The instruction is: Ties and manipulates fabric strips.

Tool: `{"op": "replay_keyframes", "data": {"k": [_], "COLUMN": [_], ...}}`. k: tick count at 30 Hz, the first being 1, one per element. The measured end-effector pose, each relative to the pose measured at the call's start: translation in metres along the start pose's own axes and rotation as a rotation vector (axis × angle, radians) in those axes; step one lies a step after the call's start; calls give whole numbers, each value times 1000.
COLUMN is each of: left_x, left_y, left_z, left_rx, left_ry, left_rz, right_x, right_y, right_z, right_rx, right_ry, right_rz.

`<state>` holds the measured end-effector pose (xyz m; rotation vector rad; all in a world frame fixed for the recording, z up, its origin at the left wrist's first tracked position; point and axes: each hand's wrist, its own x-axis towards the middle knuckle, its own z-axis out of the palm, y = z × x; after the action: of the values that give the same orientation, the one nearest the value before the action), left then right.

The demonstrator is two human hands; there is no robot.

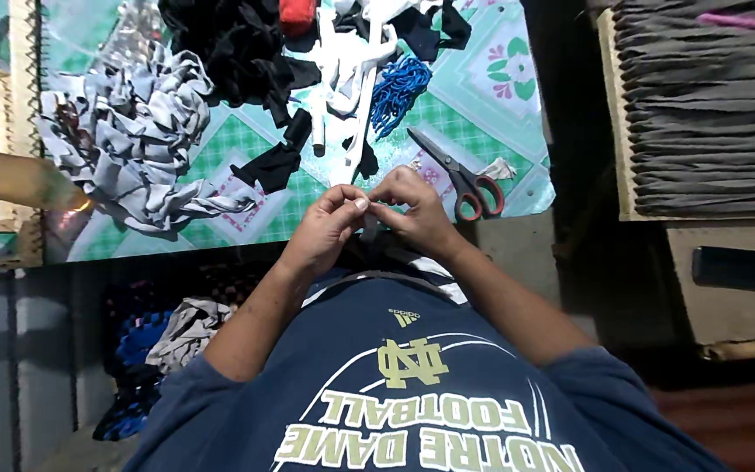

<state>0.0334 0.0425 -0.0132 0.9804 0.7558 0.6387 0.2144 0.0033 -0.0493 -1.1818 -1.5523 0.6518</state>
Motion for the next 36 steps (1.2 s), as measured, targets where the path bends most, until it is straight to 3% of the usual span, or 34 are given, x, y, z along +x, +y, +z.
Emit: {"op": "replay_keyframes", "data": {"k": [9, 20, 31, 36], "left_x": [6, 6, 10, 12], "left_y": [-1, -1, -9, -11], "left_z": [0, 2, 2, 2], "left_rx": [-64, -80, -60, -86], "left_ry": [34, -3, 0, 50], "left_rz": [59, 57, 75, 57], "right_x": [-4, -4, -2, -2], "right_y": [-12, -7, -18, -23], "right_z": [-24, -8, -20, -22], "right_rx": [-49, -64, 584, 711], "right_ry": [-112, -35, 83, 161], "right_rz": [-13, -66, 250, 362]}}
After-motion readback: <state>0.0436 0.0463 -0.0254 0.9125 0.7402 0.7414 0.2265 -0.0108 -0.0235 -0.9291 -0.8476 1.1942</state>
